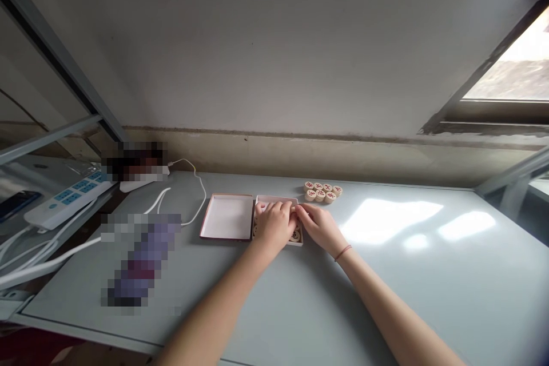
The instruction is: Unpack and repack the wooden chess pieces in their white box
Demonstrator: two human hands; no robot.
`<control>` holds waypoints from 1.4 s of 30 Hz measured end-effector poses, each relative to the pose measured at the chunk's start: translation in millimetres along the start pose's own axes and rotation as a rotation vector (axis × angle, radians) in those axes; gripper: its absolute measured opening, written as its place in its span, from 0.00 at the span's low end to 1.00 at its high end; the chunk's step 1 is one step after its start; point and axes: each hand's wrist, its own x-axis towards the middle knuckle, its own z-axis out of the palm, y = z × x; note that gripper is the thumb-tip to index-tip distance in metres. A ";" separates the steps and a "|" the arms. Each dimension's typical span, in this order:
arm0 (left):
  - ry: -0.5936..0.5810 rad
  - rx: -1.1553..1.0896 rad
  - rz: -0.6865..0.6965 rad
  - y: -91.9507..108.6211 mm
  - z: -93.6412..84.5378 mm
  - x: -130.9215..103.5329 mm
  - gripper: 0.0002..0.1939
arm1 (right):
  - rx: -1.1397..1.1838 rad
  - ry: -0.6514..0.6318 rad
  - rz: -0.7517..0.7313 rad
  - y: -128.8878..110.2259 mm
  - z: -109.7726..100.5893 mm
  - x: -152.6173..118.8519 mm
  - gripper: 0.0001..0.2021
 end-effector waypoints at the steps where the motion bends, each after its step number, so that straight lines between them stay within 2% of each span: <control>1: 0.005 0.017 -0.009 0.0 0.5 -0.5 0.12 | 0.002 -0.002 -0.002 -0.1 0.0 0.1 0.19; 5: 0.000 0.089 -0.039 -0.1 2.5 -1.8 0.18 | -0.013 0.003 -0.019 2.4 1.9 0.0 0.20; 11: 0.004 0.087 -0.037 0.4 2.9 -2.1 0.17 | 0.020 0.117 -0.026 5.5 2.0 1.4 0.21; 16: 0.029 0.028 -0.029 1.7 2.7 -2.3 0.13 | 0.289 0.259 0.175 12.9 -10.5 5.0 0.23; 19: 0.028 -0.003 -0.036 2.2 2.4 -1.8 0.12 | 0.419 0.403 0.217 21.8 -20.5 8.4 0.23; 22: 0.016 -0.022 -0.047 1.9 2.6 -0.9 0.10 | 0.571 0.492 0.251 29.9 -30.7 11.8 0.20; 27: 0.045 -0.042 -0.016 0.5 3.3 -0.6 0.08 | 0.934 0.502 0.337 40.5 -48.1 14.7 0.16; 30: 0.081 -0.062 -0.008 -1.1 1.8 -1.4 0.07 | 1.043 0.476 0.375 47.9 -56.1 15.4 0.15; 34: 0.126 -0.078 0.034 -6.9 -2.0 -1.9 0.09 | 1.074 0.533 0.457 57.0 -60.2 16.5 0.13; 37: 0.131 -0.111 0.072 -12.7 -4.7 -1.8 0.13 | 1.053 0.580 0.497 61.7 -60.4 16.4 0.17; 42: 0.160 -0.280 0.056 -18.7 -10.5 -2.2 0.16 | 0.855 0.593 0.538 69.4 -59.9 14.6 0.19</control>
